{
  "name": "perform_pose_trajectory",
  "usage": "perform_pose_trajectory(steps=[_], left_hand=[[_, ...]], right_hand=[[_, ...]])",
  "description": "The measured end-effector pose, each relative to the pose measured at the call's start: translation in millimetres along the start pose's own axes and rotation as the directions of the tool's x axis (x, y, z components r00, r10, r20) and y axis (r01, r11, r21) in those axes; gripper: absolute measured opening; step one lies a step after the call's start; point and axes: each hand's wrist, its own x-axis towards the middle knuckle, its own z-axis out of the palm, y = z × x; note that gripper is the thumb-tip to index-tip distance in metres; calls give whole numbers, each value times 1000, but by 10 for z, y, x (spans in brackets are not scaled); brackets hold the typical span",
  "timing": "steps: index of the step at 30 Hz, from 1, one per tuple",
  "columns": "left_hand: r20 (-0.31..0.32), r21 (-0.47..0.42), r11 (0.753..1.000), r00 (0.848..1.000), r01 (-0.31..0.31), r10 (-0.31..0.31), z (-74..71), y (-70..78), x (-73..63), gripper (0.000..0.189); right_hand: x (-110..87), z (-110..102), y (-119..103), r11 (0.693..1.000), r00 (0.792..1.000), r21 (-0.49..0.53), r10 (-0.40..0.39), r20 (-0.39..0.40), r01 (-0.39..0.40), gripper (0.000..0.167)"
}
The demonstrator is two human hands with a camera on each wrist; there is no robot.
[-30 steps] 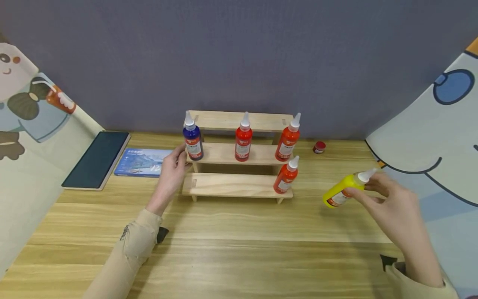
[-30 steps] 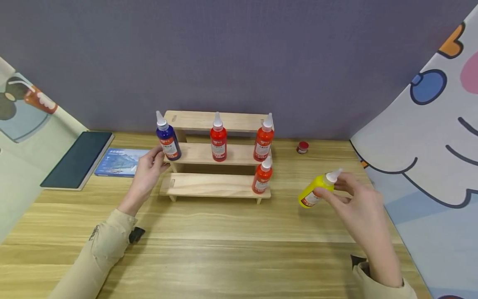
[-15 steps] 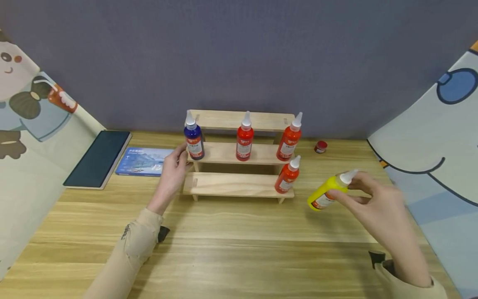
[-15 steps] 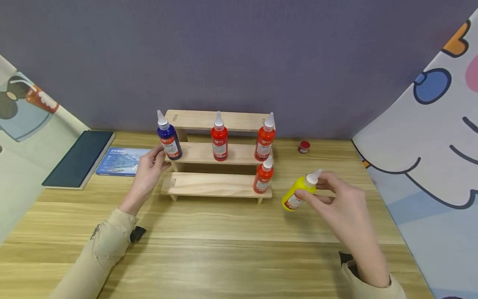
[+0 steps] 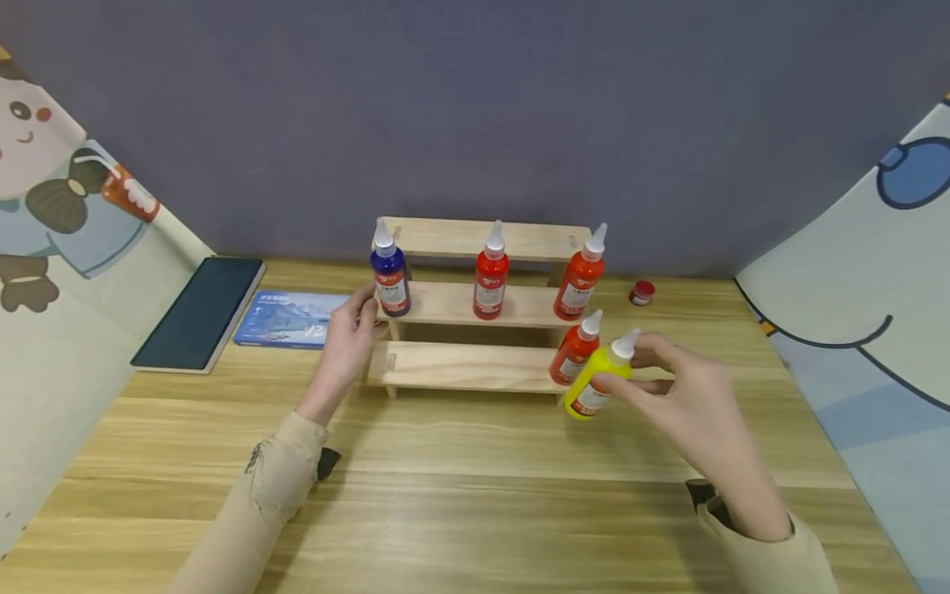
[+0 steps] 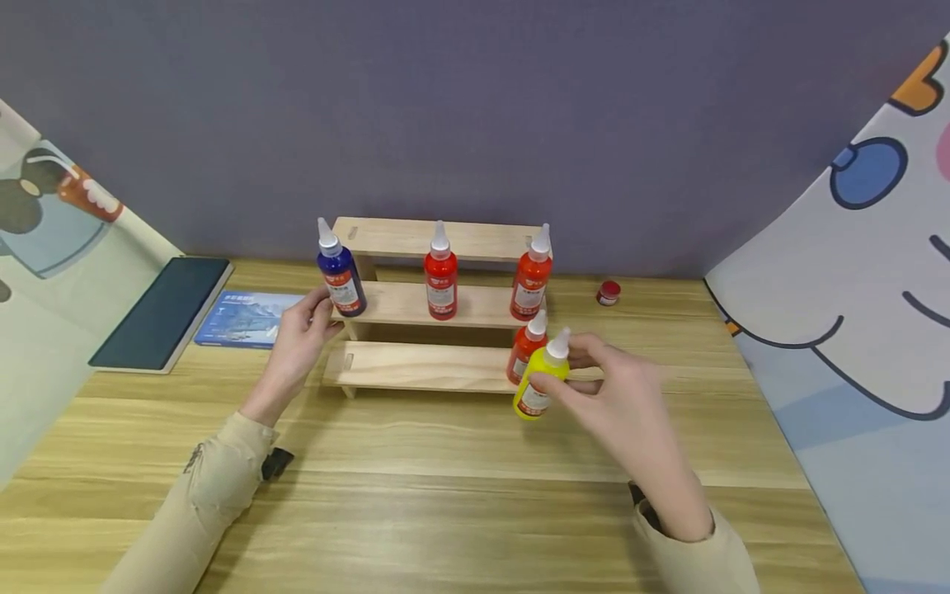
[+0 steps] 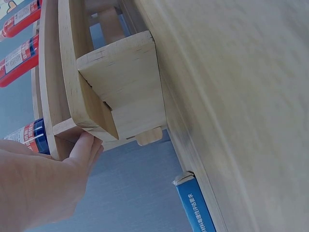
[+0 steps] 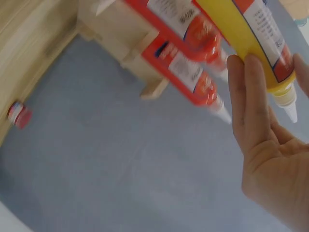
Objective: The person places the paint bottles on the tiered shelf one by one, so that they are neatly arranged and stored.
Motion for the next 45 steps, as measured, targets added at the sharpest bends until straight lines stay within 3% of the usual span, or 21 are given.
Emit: perform_pose_trajectory(steps=[7, 20, 31, 45], left_hand=[[-1, 2, 1000, 1000, 13, -13, -5, -6, 2, 48], [-14, 7, 1000, 1000, 12, -12, 8, 6, 13, 47], [-4, 0, 1000, 1000, 21, -21, 8, -1, 12, 48], [-5, 0, 1000, 1000, 15, -15, 5, -8, 9, 48]], right_hand=[[154, 267, -103, 998, 998, 48, 26, 57, -29, 40], [327, 696, -190, 990, 990, -5, -139, 22, 139, 43], [447, 928, -267, 981, 990, 162, -120, 69, 107, 42], [557, 1095, -268, 982, 985, 92, -168, 47, 163, 42]])
